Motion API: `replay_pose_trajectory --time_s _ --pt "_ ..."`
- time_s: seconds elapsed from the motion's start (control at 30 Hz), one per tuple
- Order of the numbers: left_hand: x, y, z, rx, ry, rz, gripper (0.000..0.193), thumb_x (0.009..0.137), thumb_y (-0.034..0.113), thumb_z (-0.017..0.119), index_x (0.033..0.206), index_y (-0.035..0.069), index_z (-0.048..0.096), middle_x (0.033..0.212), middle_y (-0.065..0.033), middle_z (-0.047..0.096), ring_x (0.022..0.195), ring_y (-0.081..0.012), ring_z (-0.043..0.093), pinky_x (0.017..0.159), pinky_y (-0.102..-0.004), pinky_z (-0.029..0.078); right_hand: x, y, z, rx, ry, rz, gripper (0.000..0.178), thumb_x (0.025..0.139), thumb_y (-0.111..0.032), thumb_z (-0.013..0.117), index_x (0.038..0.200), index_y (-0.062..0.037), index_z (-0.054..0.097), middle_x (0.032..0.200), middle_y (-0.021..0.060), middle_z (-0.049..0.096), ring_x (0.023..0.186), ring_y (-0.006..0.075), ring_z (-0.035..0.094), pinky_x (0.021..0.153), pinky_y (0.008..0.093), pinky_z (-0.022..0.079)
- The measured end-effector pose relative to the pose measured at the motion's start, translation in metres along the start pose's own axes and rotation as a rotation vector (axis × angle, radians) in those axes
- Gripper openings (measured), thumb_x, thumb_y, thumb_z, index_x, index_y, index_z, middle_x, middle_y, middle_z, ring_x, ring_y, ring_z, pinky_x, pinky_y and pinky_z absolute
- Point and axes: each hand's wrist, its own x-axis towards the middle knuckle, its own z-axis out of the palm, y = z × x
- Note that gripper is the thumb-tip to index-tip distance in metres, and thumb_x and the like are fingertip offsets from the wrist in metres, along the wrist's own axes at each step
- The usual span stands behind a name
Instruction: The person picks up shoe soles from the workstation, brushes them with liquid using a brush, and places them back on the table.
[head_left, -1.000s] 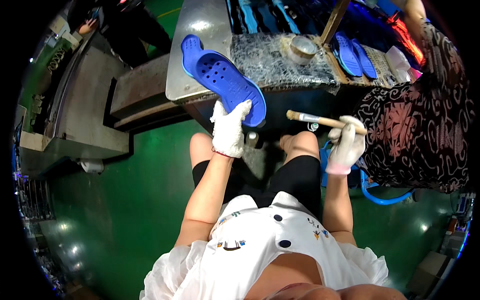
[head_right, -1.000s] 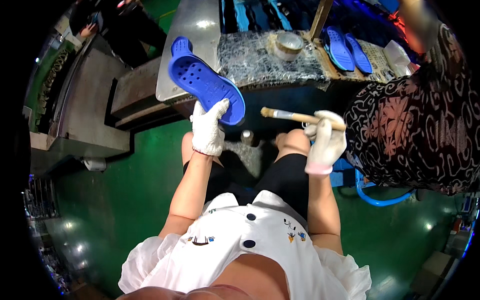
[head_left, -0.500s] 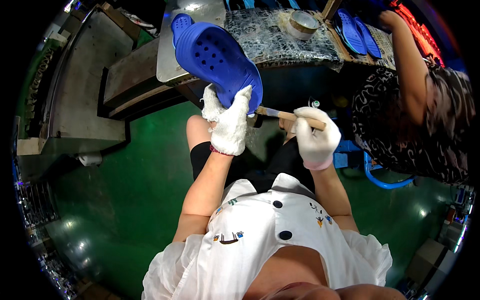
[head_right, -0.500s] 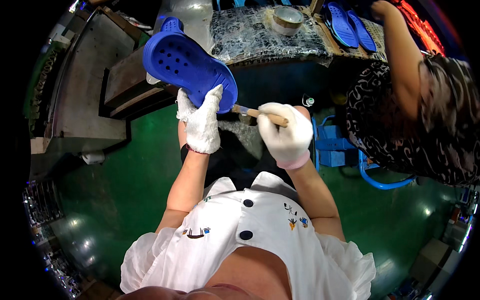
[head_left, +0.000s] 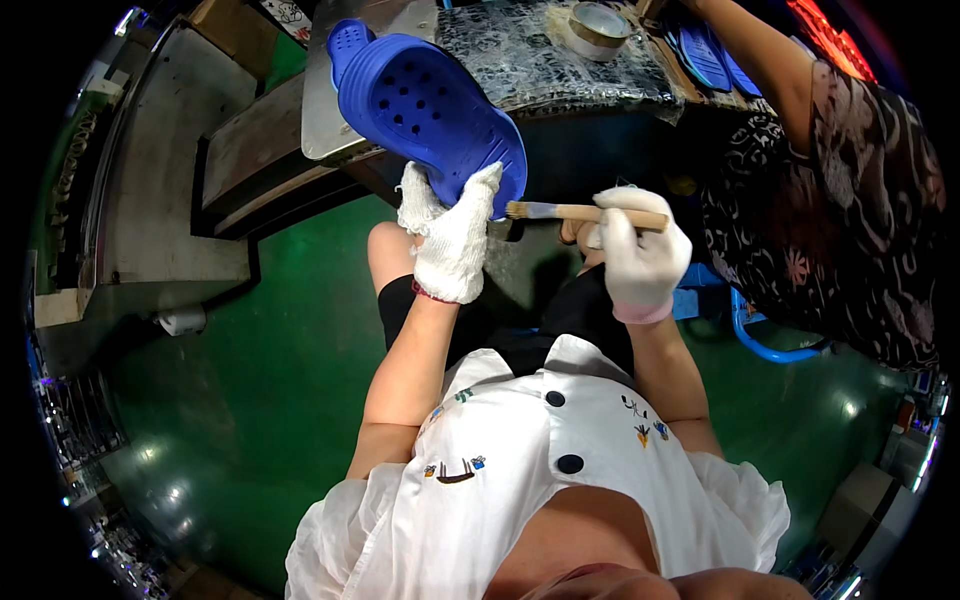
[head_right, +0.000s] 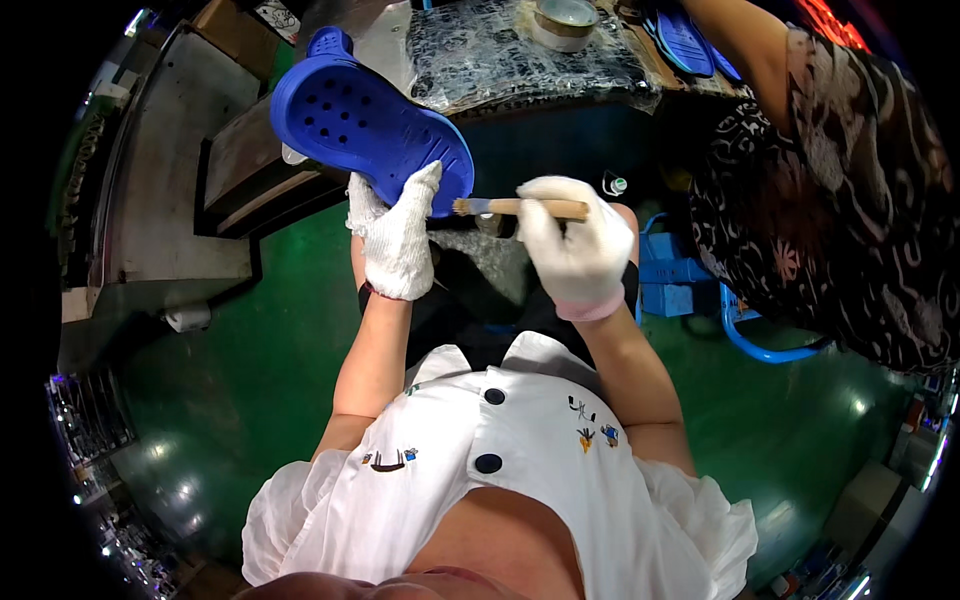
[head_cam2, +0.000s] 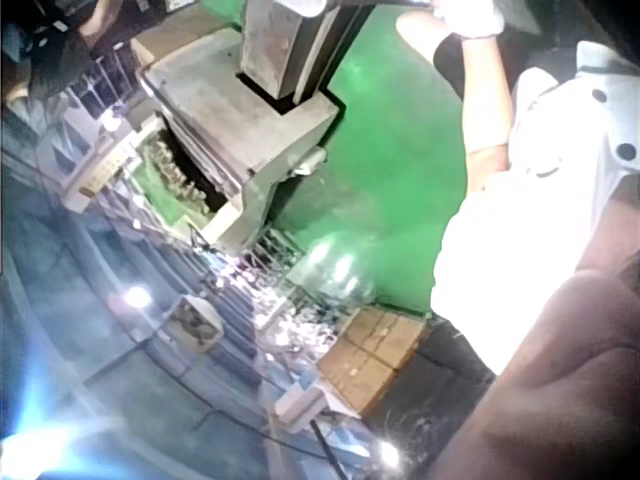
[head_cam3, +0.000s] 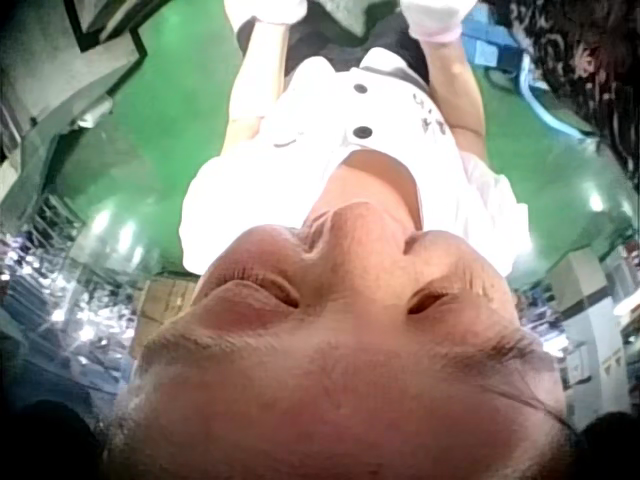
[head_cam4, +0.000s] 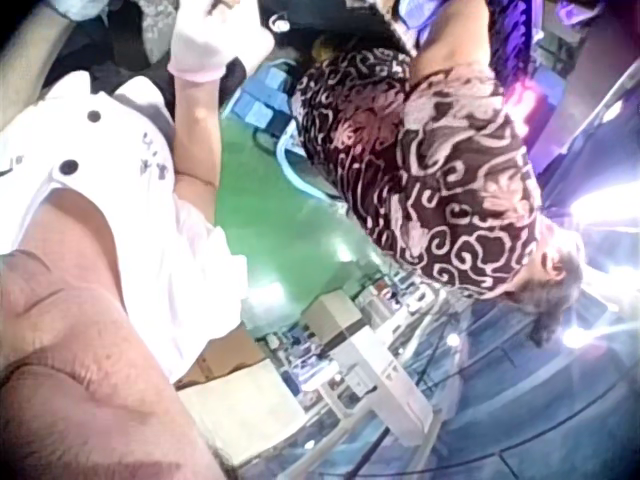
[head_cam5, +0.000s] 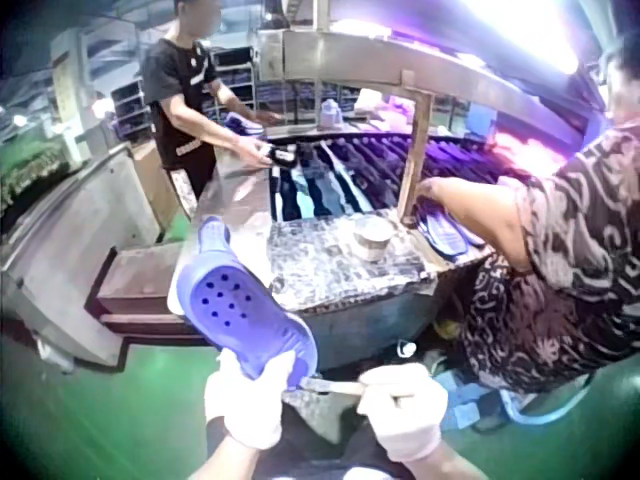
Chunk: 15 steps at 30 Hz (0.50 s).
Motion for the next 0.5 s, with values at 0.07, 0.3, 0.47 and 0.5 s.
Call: replay_pose_trajectory --time_s 0.07,0.3,0.47,0.5 --pt "0.001 -0.001 0.001 0.016 -0.016 0.018 0.045 0.078 -0.001 0.067 0.118 0.001 0.047 0.104 -0.0071 0.059 0.089 -0.0132 0.059 0.079 -0.0268 0.05 -0.003 0.007 0.003 -0.057 -0.047 -0.002 0.01 0.075 0.005 0.062 0.083 0.0003 0.061 0.071 0.0094 0.064 0.054 0.0152 0.06 0.05 0.0231 0.046" --pt "0.024 0.009 -0.009 0.047 -0.044 -0.011 0.038 0.079 0.002 0.067 0.114 0.001 0.05 0.102 -0.0058 0.06 0.09 -0.0126 0.058 0.08 -0.0264 0.049 -0.009 0.034 -0.011 0.25 0.147 0.322 0.008 0.084 0.005 0.055 0.089 0.0025 0.06 0.064 0.0025 0.057 0.053 0.0067 0.053 0.049 0.0198 0.042" --pt "0.05 0.045 0.003 -0.255 0.065 -0.221 0.021 0.087 0.016 0.062 0.103 0.006 0.055 0.08 0.001 0.057 0.067 -0.007 0.054 0.057 -0.0213 0.046 -0.046 0.109 -0.008 0.167 0.13 0.58 0.009 0.091 -0.01 0.053 0.091 -0.0023 0.058 0.061 0.0023 0.055 0.054 0.0067 0.051 0.051 0.0192 0.039" --pt "0.055 0.047 0.001 -0.234 0.047 -0.246 0.021 0.086 0.019 0.063 0.101 0.007 0.055 0.076 0.0012 0.056 0.061 -0.0072 0.053 0.05 -0.0209 0.043 -0.057 0.122 -0.005 0.184 0.111 0.671 0.01 0.091 -0.011 0.053 0.091 -0.0036 0.059 0.061 0.0018 0.055 0.054 0.0068 0.051 0.05 0.0195 0.039"
